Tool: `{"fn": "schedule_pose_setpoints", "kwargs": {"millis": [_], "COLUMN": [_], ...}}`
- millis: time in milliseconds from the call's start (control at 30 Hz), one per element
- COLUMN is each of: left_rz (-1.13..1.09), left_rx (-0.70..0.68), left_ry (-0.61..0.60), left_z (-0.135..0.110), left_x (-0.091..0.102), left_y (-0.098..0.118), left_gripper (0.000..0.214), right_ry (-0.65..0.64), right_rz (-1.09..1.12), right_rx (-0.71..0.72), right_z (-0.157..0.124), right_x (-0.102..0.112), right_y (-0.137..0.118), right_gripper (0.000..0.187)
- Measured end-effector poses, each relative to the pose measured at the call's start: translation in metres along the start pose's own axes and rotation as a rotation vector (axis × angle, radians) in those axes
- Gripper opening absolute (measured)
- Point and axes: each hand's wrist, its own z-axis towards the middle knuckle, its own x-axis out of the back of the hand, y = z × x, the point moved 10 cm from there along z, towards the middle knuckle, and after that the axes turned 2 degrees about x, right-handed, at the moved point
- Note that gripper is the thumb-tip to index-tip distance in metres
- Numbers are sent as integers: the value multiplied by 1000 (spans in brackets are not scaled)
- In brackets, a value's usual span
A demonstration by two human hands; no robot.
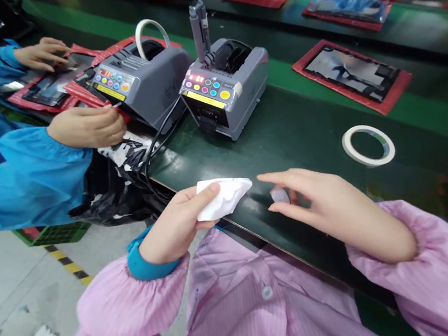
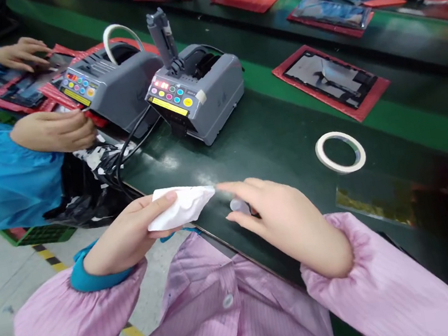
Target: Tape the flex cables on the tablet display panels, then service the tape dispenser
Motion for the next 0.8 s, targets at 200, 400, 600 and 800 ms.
{"fn": "schedule_pose_setpoints", "kwargs": {"millis": [200,400,600,800], "left_rz": [-71,-97,-54,-126], "left_rx": [28,74,51,58], "left_ry": [-24,-3,-58,-242], "left_z": [9,22,40,39], "left_x": [-9,-19,-44,-103], "left_y": [-6,-13,-20,-29], "left_gripper": [47,44,37,34], "right_ry": [143,336,364,392], "right_rz": [581,930,892,566], "right_rx": [-238,-387,-517,-340], "right_z": [-20,-49,-80,-84], "right_x": [20,13,6,42], "right_y": [46,90,116,74], "right_gripper": [31,32,34,25]}}
